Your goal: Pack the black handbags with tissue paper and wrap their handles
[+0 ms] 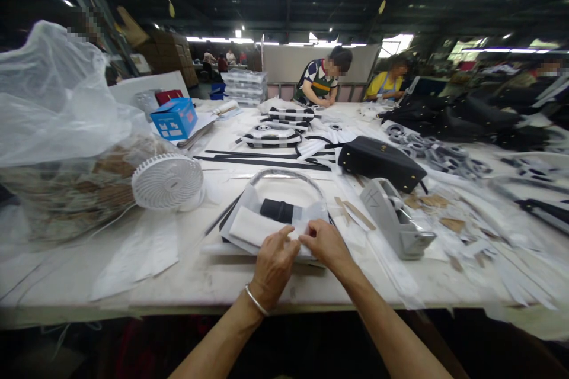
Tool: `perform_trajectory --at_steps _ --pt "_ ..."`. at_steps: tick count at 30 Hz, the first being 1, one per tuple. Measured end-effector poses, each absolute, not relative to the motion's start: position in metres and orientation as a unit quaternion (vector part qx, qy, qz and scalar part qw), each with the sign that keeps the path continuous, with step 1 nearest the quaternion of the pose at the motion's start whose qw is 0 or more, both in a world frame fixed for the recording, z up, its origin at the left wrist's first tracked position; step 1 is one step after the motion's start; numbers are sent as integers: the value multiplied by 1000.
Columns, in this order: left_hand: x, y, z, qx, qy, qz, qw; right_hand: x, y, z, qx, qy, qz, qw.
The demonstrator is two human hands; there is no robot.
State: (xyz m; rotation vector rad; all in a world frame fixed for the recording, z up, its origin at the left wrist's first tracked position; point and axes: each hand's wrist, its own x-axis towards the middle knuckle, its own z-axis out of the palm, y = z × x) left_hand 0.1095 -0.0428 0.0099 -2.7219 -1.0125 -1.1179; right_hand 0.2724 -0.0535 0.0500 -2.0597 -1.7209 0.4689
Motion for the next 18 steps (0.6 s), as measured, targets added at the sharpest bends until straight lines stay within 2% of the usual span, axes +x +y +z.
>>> perform_trajectory --at_steps 10,18 --pt "100 -41 5 -910 -241 -337 -39 274 -51 51 -752 -609 163 192" --pt "101 -45 15 -914 -275 -290 -68 277 -44 56 -768 -590 174 178"
